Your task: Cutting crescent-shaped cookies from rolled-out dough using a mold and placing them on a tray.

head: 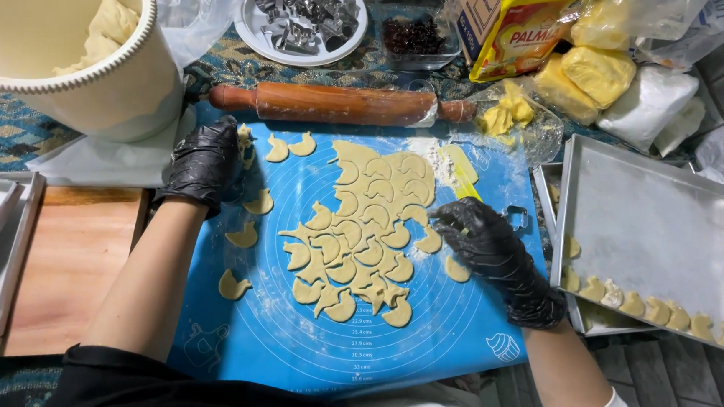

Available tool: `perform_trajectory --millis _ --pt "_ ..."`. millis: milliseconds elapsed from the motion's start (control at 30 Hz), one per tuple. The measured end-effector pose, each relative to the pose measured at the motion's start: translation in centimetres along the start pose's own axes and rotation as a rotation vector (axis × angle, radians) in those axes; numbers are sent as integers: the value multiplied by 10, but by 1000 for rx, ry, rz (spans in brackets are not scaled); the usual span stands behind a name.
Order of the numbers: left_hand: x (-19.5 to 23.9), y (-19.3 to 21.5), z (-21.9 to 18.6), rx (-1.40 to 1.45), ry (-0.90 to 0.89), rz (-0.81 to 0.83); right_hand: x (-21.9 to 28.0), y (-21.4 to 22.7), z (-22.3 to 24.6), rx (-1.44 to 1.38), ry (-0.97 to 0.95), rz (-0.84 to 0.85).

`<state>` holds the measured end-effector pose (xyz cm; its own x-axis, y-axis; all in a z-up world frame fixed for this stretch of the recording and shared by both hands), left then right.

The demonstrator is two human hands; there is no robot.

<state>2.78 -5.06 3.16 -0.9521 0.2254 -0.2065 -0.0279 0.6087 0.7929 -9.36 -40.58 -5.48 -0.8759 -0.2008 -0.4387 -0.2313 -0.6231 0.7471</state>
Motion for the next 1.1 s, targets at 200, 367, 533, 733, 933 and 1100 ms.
perform_trajectory --millis 200,367,533,733,933,1100 --pt "30 11 10 -37 -47 -50 24 -5 18 282 485 247" --pt "60 14 7 -58 -81 -73 52 -25 49 58 159 245" --pt "80 -7 -18 -159 -183 -168 70 -45 54 343 265 160" --pt "111 -24 -66 -38 -327 -131 79 -58 20 299 261 -161" --pt "126 -74 -84 526 -262 267 28 -17 41 -222 -45 189" --pt "122 -125 -83 586 -110 325 4 -18 44 -366 -228 220"
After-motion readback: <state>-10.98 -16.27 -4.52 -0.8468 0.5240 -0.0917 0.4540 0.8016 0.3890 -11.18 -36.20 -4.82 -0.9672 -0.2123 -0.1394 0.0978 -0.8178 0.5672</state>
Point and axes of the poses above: each hand's wrist, its own x-axis away from the middle knuckle, its own y-axis out of the back of the hand, z = x × y, the point moved 3 cm from there along -x, towards the middle knuckle, and after that the axes turned 5 degrees about x, right-handed, at the moved point
